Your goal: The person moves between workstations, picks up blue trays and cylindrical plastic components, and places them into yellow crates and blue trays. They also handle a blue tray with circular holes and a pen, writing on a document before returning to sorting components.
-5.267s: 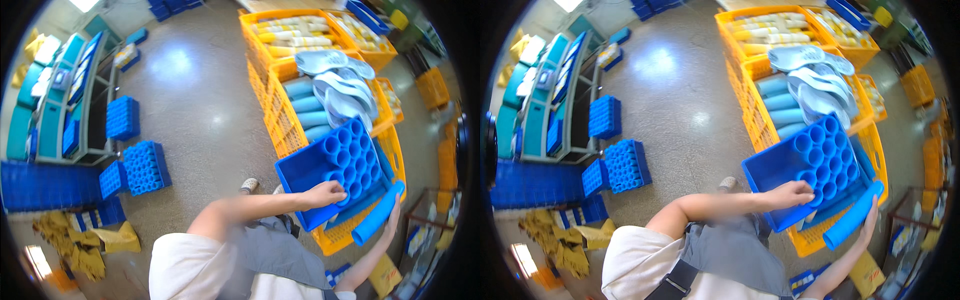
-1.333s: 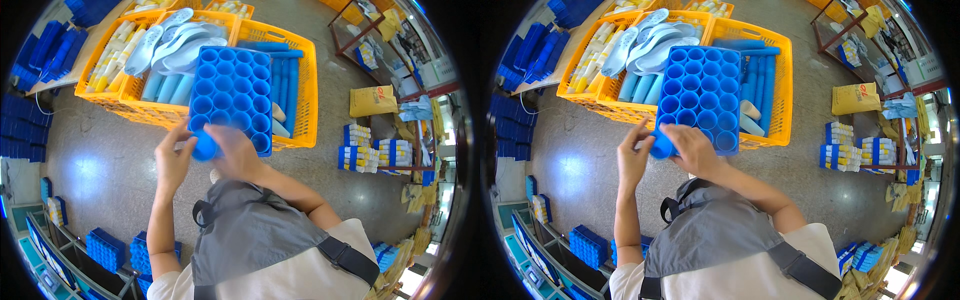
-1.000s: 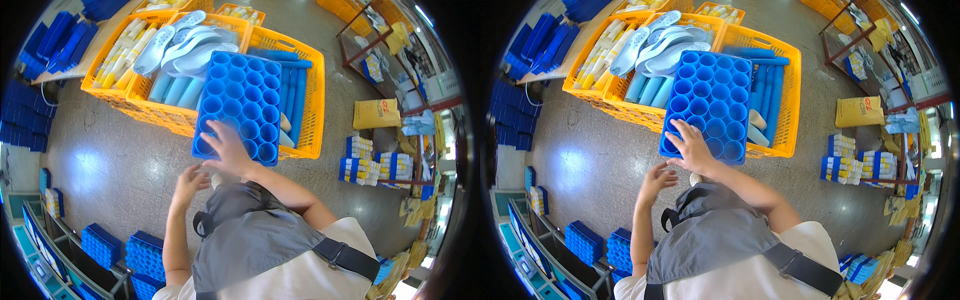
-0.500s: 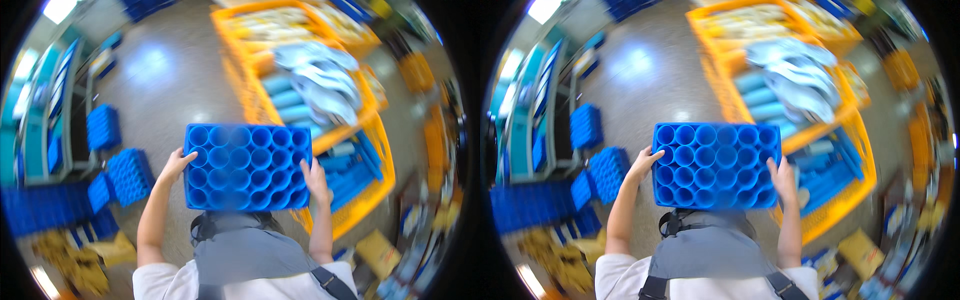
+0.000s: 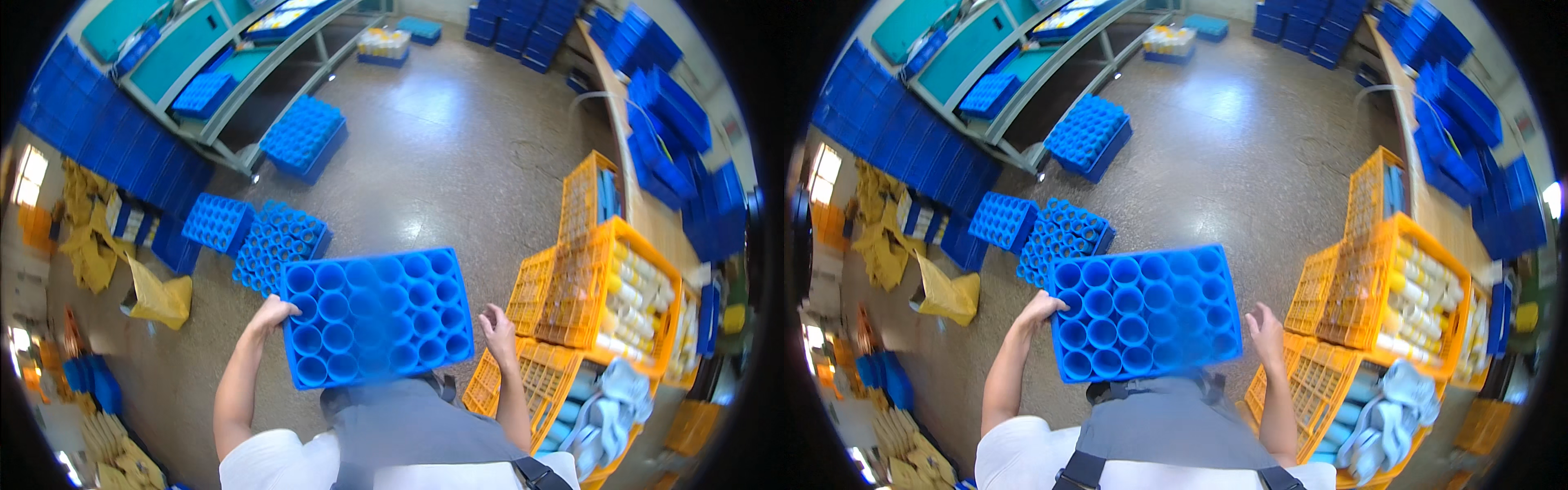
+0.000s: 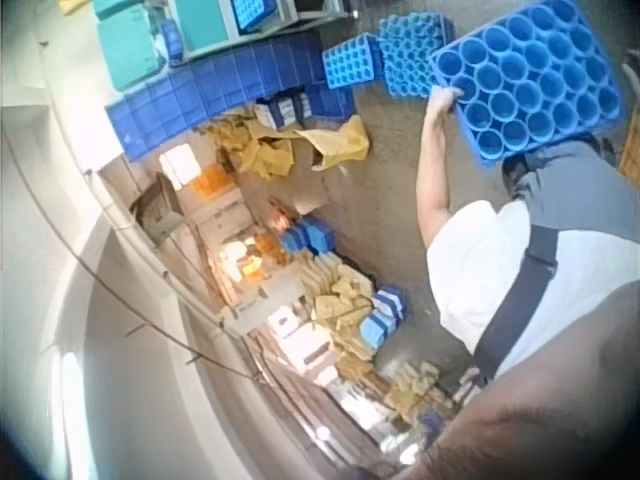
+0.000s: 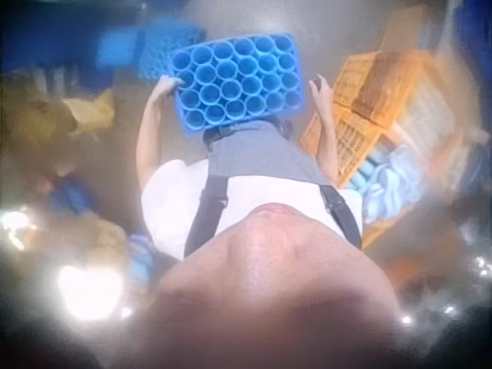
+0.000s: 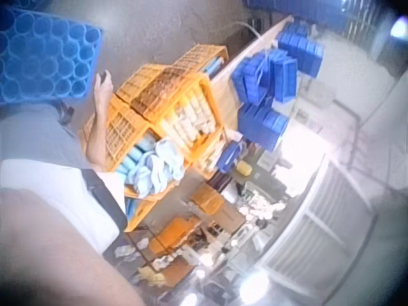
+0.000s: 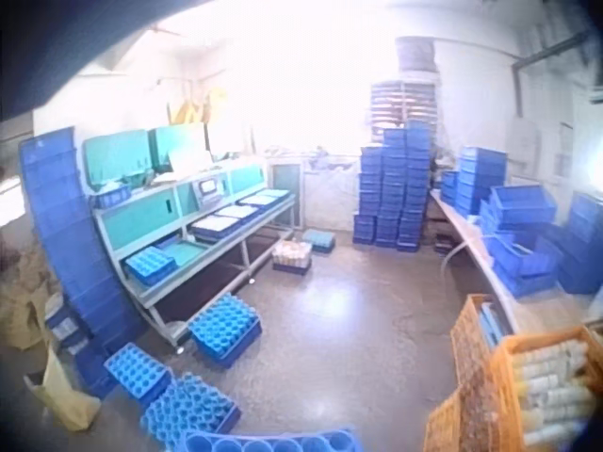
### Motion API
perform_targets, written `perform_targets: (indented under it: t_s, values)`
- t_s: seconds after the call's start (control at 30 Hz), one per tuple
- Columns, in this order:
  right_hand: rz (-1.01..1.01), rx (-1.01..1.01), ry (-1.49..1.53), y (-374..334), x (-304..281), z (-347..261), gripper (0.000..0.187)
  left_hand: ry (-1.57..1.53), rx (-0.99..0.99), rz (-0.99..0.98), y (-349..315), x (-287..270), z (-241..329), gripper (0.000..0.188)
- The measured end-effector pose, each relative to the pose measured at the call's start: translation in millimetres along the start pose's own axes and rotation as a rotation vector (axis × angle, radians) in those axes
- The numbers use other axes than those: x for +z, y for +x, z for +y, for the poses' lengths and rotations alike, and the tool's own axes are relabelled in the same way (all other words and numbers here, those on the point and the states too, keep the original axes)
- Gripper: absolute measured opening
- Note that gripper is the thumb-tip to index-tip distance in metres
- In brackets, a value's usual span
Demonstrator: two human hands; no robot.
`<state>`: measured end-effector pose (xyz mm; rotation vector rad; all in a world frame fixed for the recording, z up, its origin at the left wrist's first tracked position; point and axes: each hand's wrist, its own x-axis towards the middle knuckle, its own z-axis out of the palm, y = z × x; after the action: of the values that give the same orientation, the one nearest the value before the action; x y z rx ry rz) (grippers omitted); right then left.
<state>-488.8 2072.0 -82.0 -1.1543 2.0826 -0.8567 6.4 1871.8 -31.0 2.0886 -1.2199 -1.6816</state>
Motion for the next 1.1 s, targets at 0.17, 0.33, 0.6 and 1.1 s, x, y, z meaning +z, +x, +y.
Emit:
perform_targets:
  t_s: [0.17,0.33,0.6,1.1]
  values:
    - [0.000,-0.064,-0.158,165,11,-46,0.039,-0.348,-0.109,0.225,95,-48,77,0.017]
    - [-0.145,0.012,-0.234,338,17,-58,0.039,-0.824,-0.155,0.412,245,-46,173,0.024]
    - [-0.311,0.093,-0.518,700,50,-159,0.043,-1.495,-0.047,0.424,506,-68,402,0.038]
    - [-0.680,-0.337,-0.701,1198,254,-469,0.052,-1.937,-0.151,0.860,914,-338,712,0.045]
